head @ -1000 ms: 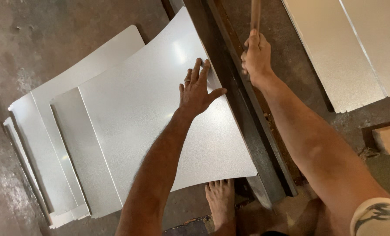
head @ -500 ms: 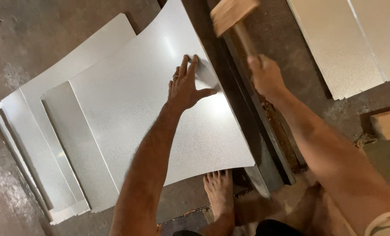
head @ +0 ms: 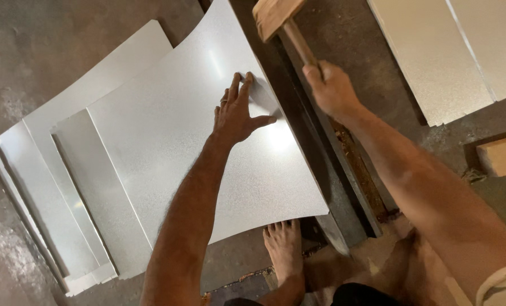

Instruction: The person holds a thin metal sheet against a wooden form on a workbench and strikes it with a wooden mallet to bend and shape the sheet, repositioning the sheet and hammering along its edge, then sets the shaped sheet onto a stack of finished sheets.

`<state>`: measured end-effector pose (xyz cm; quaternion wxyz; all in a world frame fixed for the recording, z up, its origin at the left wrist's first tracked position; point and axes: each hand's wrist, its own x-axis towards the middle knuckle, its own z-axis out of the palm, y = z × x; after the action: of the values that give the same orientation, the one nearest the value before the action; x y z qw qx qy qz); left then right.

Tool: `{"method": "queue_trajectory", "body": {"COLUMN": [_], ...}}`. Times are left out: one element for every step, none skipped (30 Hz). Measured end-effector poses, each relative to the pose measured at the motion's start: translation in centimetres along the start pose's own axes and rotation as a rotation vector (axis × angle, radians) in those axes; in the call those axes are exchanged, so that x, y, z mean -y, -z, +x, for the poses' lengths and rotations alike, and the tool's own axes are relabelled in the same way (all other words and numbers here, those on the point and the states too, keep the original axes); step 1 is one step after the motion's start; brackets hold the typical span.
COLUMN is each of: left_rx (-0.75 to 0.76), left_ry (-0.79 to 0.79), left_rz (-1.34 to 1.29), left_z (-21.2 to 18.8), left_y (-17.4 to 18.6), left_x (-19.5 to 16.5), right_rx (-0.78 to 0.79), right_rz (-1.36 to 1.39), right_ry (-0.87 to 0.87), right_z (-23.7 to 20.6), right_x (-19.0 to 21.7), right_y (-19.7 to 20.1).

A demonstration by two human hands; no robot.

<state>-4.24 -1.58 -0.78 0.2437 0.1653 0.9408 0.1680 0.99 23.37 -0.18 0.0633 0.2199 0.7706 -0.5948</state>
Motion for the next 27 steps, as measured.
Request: {"method": "queue_trajectory", "body": {"left_rx": [0.016, 0.004, -0.005, -0.007, 0.003, 0.003, 0.001, 0.002, 0.006, 0.014, 0.010, 0.002, -0.007, -0.007, -0.012, -0.015, 0.003, 0.012, 0.027, 0.019, 0.008, -0.001, 0.011, 0.013, 0.012, 0.004, 0.002], "left_ry": [0.024, 0.012, 0.002, -0.008, 0.006, 0.004, 0.007, 0.008, 0.007, 0.010, 0.005, -0.001, 0.001, 0.002, -0.003, -0.017, -0.008, 0.001, 0.016, 0.001, -0.015, -0.024, -0.011, -0.020, -0.031, -0.041, -0.044], "left_rz": [0.003, -0.003, -0.008, -0.013, -0.014, -0.010, -0.008, -0.003, 0.000, 0.003, 0.002, -0.002, -0.006, -0.009, -0.006, -0.002, 0.005, 0.012, 0.015, 0.011, 0.007, 0.002, 0.003, 0.008, 0.013, 0.044, 0.075], "left_z": [0.0, 0.0, 0.0, 0.1, 0.2, 0.3, 0.3, 0.5, 0.5, 0.6, 0.6, 0.6, 0.7, 0.7, 0.7, 0.8, 0.9, 1.1, 1.2, 1.3, 1.4, 1.5, 1.5, 1.6, 1.6, 1.8, 2.1], "left_y": [0.0, 0.1, 0.1, 0.2, 0.3, 0.3, 0.4, 0.4, 0.5, 0.5, 0.5, 0.5, 0.5, 0.5, 0.5, 0.6, 0.6, 0.6, 0.6, 0.6, 0.6, 0.6, 0.6, 0.7, 0.8, 1.1, 1.5], "left_x": [0.0, 0.0, 0.0, 0.0, 0.0, 0.0, 0.0, 0.1, 0.1, 0.1, 0.1, 0.2, 0.2, 0.3, 0.4, 0.6, 0.8, 0.9, 1.1, 1.3, 1.4, 1.4, 1.4, 1.4, 1.3, 1.1, 0.9], "right_rx": [-0.003, -0.120, -0.234, -0.349, -0.332, -0.328, -0.320, -0.205, -0.090, 0.031, -0.073, -0.177, -0.274, -0.169, -0.069, 0.023, 0.036, 0.052, 0.072, -0.011, -0.095, -0.175, -0.024, 0.106, 0.231, 0.214, 0.205], "right_rz": [-0.018, 0.117, 0.254, 0.394, 0.346, 0.299, 0.253, 0.071, -0.110, -0.287, -0.009, 0.266, 0.542, 0.463, 0.391, 0.320, 0.309, 0.295, 0.280, 0.409, 0.537, 0.663, 0.336, 0.010, -0.319, -0.325, -0.330], "right_ry": [-0.058, 0.125, 0.305, 0.478, 0.485, 0.504, 0.524, 0.341, 0.155, -0.035, -0.045, -0.050, -0.056, -0.093, -0.122, -0.148, -0.183, -0.210, -0.244, -0.216, -0.183, -0.153, -0.146, -0.120, -0.093, -0.025, 0.037], "right_z": [-0.4, -1.0, -1.7, -2.3, -3.2, -3.8, -4.3, -4.6, -4.9, -5.0, -4.9, -4.9, -4.7, -4.4, -4.2, -3.8, -3.4, -2.9, -2.4, -1.9, -1.5, -1.2, -1.1, -1.3, -1.7, -2.3, -3.3], "right_x": [0.0, -0.2, -0.6, -1.2, -2.0, -2.7, -3.5, -4.2, -4.8, -5.1, -5.3, -5.2, -4.9, -4.5, -3.9, -3.3, -2.8, -2.3, -1.9, -1.7, -1.7, -1.8, -2.1, -2.6, -3.1, -3.8, -4.4], "right_y": [0.4, 0.7, 0.9, 1.1, 1.1, 1.0, 1.0, 0.9, 0.9, 0.8, 0.8, 0.7, 0.6, 0.6, 0.4, 0.3, 0.2, 0.1, 0.1, -0.2, -0.2, -0.3, -0.2, 0.0, 0.1, 0.6, 1.1]}}
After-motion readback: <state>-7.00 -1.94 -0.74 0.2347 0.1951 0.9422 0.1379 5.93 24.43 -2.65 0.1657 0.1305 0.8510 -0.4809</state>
